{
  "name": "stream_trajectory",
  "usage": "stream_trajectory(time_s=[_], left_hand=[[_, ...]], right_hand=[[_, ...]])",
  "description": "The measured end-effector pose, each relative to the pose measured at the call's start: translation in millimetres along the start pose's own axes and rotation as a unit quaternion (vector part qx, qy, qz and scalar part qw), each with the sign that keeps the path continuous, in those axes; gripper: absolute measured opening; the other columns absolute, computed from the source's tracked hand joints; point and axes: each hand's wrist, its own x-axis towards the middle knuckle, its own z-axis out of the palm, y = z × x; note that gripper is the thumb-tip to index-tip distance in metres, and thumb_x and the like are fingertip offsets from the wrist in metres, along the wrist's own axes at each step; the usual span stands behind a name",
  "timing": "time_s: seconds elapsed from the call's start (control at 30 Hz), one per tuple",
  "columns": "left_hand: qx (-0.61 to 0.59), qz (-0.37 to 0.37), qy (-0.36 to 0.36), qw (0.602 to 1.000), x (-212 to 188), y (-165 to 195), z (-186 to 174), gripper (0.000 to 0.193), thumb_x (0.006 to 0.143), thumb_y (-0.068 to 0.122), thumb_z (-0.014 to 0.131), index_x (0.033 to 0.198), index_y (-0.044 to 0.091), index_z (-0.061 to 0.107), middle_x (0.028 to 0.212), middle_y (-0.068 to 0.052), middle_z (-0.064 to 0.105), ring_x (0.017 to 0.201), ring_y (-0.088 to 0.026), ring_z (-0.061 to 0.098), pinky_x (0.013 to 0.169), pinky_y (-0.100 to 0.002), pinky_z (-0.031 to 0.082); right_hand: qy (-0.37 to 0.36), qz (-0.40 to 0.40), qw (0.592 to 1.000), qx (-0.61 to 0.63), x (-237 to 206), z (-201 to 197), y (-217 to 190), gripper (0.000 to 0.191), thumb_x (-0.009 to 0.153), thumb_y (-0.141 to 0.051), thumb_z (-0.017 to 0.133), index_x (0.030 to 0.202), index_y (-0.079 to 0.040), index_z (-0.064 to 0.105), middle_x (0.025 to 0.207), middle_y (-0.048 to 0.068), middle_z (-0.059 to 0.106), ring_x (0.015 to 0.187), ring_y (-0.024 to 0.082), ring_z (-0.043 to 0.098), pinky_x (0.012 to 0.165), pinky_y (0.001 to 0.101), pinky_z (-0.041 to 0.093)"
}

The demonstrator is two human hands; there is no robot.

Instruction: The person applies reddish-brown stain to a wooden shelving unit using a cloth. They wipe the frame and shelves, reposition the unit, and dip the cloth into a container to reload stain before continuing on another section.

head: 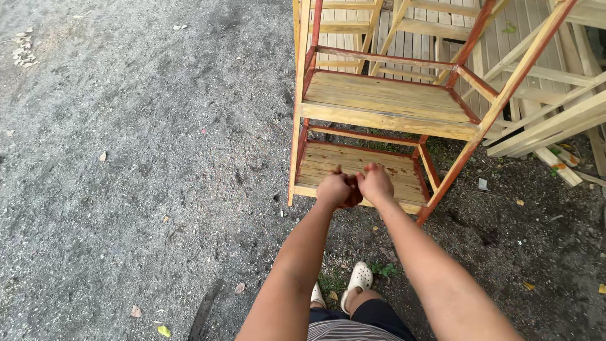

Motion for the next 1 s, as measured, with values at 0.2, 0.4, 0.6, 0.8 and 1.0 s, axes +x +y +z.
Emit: stream_trajectory(time_s=[0.2, 0.4, 0.6, 0.8, 1.0], left_hand=[[-0.515, -0.097, 0.035, 0.851, 17, -15, 24, 0.026, 0.085, 0.023, 0.081, 0.104, 0.006, 0.076, 0.099, -0.009, 0.077, 0.091, -0.02, 0.07, 0.083, -0.034, 0.054], [-0.636, -0.079, -0.039, 0.767, 15, -17, 45, 0.04, 0.079, 0.016, 0.083, 0.114, 0.001, 0.069, 0.106, -0.011, 0.072, 0.097, -0.023, 0.067, 0.086, -0.034, 0.054], [-0.673, -0.15, 0.096, 0.718, 42, -20, 68, 0.058, 0.081, 0.022, 0.081, 0.129, 0.001, 0.056, 0.119, -0.013, 0.063, 0.109, -0.027, 0.062, 0.091, -0.036, 0.054], [-0.721, -0.151, 0.153, 0.659, 67, -38, 74, 0.036, 0.085, 0.024, 0.077, 0.11, 0.0, 0.068, 0.102, -0.012, 0.071, 0.092, -0.021, 0.066, 0.081, -0.033, 0.054], [-0.691, -0.177, 0.187, 0.675, 75, -68, 77, 0.023, 0.085, 0.02, 0.076, 0.092, -0.001, 0.073, 0.087, -0.01, 0.072, 0.076, -0.019, 0.065, 0.071, -0.032, 0.053]], right_hand=[[-0.202, 0.221, 0.876, 0.378, -7, 11, 22, 0.074, 0.088, -0.069, 0.053, 0.148, -0.032, 0.034, 0.137, 0.007, 0.053, 0.117, 0.041, 0.063, 0.079, 0.0604, 0.06], [-0.27, 0.17, 0.772, 0.55, 18, 20, 42, 0.08, 0.082, -0.074, 0.058, 0.145, -0.024, 0.051, 0.139, 0.012, 0.062, 0.118, 0.038, 0.066, 0.072, 0.0625, 0.061], [-0.341, 0.198, 0.735, 0.551, 49, 34, 60, 0.076, 0.086, -0.062, 0.064, 0.15, -0.033, 0.037, 0.149, 0.015, 0.052, 0.113, 0.045, 0.068, 0.079, 0.0617, 0.062], [-0.373, 0.179, 0.699, 0.583, 64, 45, 46, 0.082, 0.08, -0.054, 0.069, 0.149, -0.039, 0.027, 0.154, 0.013, 0.043, 0.114, 0.051, 0.065, 0.079, 0.0641, 0.062], [-0.403, 0.204, 0.66, 0.6, 74, 91, 41, 0.083, 0.084, -0.058, 0.07, 0.148, -0.026, 0.029, 0.146, 0.02, 0.053, 0.108, 0.053, 0.065, 0.077, 0.063, 0.062]])
